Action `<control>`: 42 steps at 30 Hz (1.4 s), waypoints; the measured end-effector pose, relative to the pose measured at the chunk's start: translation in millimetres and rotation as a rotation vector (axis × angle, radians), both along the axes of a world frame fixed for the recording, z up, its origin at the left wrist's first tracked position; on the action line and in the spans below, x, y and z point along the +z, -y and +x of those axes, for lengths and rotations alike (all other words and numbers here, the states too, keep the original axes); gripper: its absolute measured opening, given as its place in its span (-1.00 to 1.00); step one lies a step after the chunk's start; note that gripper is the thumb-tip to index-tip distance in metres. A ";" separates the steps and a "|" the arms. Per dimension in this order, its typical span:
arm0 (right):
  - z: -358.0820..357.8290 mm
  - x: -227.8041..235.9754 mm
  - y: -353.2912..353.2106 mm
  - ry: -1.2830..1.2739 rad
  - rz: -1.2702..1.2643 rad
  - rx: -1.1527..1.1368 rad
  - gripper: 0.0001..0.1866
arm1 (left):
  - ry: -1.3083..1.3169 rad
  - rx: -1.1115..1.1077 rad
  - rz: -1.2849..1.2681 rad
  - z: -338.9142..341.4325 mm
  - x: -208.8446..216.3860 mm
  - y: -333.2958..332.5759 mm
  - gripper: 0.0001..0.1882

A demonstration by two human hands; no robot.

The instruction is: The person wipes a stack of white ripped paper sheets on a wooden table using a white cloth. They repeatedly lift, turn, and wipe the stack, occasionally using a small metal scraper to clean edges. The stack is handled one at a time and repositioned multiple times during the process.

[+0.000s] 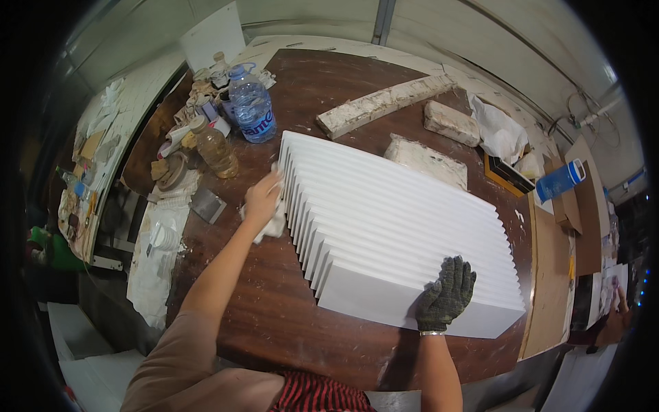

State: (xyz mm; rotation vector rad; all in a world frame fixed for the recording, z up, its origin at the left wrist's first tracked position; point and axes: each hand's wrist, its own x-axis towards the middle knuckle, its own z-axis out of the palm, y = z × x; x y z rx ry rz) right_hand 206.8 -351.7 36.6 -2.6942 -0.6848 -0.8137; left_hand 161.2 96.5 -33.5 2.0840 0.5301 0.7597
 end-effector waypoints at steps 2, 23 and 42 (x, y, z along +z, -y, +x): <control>1.0 -0.5 0.1 0.024 0.009 0.000 -0.44 | 0.052 -0.164 -0.644 -31.1 7.0 -9.0 -0.81; -0.2 -5.2 7.2 -0.062 -0.075 -0.052 -0.42 | -0.308 -0.201 -0.406 -21.4 66.7 59.3 -0.63; 10.5 -8.4 17.5 -0.334 0.326 0.205 -0.37 | -0.116 -0.879 0.731 219.4 143.2 436.2 -0.89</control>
